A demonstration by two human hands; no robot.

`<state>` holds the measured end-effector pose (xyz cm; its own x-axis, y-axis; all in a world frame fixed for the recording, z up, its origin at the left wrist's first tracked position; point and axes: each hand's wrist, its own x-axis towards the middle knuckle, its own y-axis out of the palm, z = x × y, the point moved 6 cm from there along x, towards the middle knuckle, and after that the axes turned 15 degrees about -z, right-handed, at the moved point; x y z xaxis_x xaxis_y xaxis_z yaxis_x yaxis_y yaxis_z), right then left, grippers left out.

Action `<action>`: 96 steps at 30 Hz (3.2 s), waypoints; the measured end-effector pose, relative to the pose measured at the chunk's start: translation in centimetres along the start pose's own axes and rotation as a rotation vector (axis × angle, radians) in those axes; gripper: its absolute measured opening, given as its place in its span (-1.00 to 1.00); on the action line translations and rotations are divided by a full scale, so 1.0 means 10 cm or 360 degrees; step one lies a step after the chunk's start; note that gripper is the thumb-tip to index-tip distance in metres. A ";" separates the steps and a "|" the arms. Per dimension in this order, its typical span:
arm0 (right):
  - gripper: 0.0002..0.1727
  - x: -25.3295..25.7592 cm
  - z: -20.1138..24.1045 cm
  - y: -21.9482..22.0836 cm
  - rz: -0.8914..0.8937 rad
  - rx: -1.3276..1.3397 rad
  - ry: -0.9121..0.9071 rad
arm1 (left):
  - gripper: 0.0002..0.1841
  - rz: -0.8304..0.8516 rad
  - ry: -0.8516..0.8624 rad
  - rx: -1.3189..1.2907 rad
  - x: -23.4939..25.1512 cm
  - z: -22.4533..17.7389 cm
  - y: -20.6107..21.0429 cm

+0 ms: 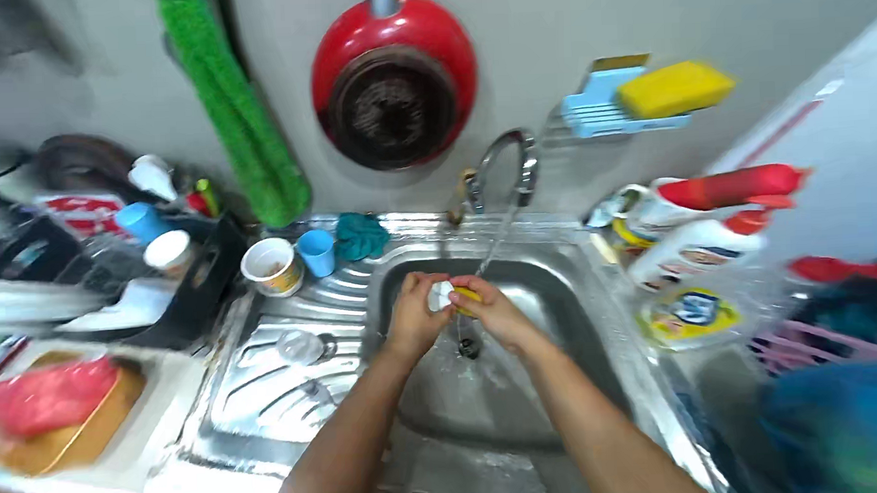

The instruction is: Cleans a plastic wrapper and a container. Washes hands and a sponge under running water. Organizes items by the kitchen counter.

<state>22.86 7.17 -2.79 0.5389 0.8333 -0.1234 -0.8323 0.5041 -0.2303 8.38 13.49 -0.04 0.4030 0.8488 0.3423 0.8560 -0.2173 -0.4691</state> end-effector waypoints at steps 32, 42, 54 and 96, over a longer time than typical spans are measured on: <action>-0.51 -0.25 0.23 -0.09 -0.0249 0.0522 -0.0332 | -0.34 0.0076 -0.0133 0.0284 -0.06 0.22 -0.35; -0.55 -0.06 0.13 -0.52 0.0007 0.0342 -0.0080 | -0.55 0.0583 -0.0453 -0.0186 0.11 -0.14 0.45; -0.62 0.13 0.00 -0.35 -0.0144 -0.0276 -0.0098 | -0.40 0.0350 -0.0034 0.0412 -0.06 -0.05 0.65; -0.68 -0.12 0.21 -0.66 -0.0605 -0.0432 -0.0461 | -0.85 0.0072 0.0397 0.0007 0.10 -0.01 0.25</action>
<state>27.44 3.34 0.88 0.7055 0.6515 0.2789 -0.5019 0.7372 -0.4525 10.99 13.76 -0.76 0.5087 0.6929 0.5110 0.8342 -0.2497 -0.4918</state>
